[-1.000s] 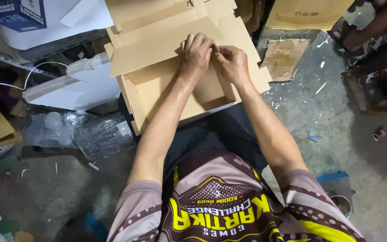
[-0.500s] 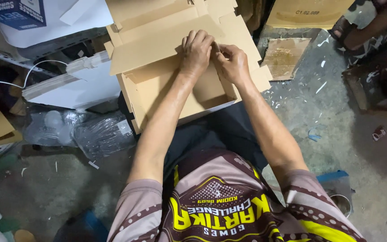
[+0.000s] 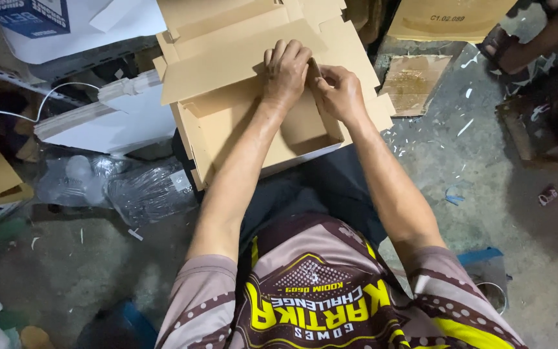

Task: Assembling a cardboard box from a flat template and inserting a white liner.

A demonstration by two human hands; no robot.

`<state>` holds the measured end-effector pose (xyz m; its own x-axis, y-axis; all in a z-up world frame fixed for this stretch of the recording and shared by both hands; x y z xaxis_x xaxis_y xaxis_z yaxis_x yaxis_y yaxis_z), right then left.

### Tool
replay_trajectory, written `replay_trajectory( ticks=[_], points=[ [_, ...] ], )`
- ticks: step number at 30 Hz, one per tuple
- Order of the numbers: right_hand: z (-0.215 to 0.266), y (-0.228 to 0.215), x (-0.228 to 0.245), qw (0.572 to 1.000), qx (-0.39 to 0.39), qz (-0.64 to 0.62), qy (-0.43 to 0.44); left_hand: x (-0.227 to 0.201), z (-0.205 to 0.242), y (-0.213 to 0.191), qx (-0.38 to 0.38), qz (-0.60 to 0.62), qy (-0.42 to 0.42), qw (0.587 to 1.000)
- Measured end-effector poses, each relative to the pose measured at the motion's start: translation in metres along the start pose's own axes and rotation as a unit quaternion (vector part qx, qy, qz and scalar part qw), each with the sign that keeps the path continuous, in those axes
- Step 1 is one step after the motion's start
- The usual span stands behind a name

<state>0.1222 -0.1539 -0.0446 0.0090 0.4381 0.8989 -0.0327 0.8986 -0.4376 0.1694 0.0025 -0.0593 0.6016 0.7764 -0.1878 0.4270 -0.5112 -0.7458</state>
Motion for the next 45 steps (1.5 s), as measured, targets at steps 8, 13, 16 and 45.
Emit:
replay_trajectory(
  ticks=[8, 13, 16, 45],
  points=[
    [0.053, -0.018, 0.035, 0.978, 0.055, 0.188, 0.073, -0.002, -0.002, -0.005, 0.018, -0.019, -0.001, 1.000],
    [0.059, -0.022, 0.039, 0.974, 0.066, 0.203, 0.078, -0.001, -0.003, -0.008, 0.041, -0.059, -0.018, 0.997],
    [0.065, -0.029, 0.048, 0.981, 0.083, 0.158, 0.081, 0.011, -0.005, -0.042, 0.099, 0.021, -0.078, 0.992],
    [-0.058, 0.001, 0.022, 0.913, -0.002, -0.253, 0.319, 0.153, 0.125, -0.162, -0.114, 0.446, -0.701, 0.545]
  ],
)
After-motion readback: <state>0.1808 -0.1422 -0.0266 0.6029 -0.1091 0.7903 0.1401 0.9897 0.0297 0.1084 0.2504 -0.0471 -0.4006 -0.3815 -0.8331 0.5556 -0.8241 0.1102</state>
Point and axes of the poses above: each hand's wrist, its own z-axis away from the middle knuckle, its own y-axis out of the palm, x = y × z, the point moved 1 cm from there along -z, towards the middle knuckle, and after that the axes turned 4 degrees about y, right-handed, at the moved point
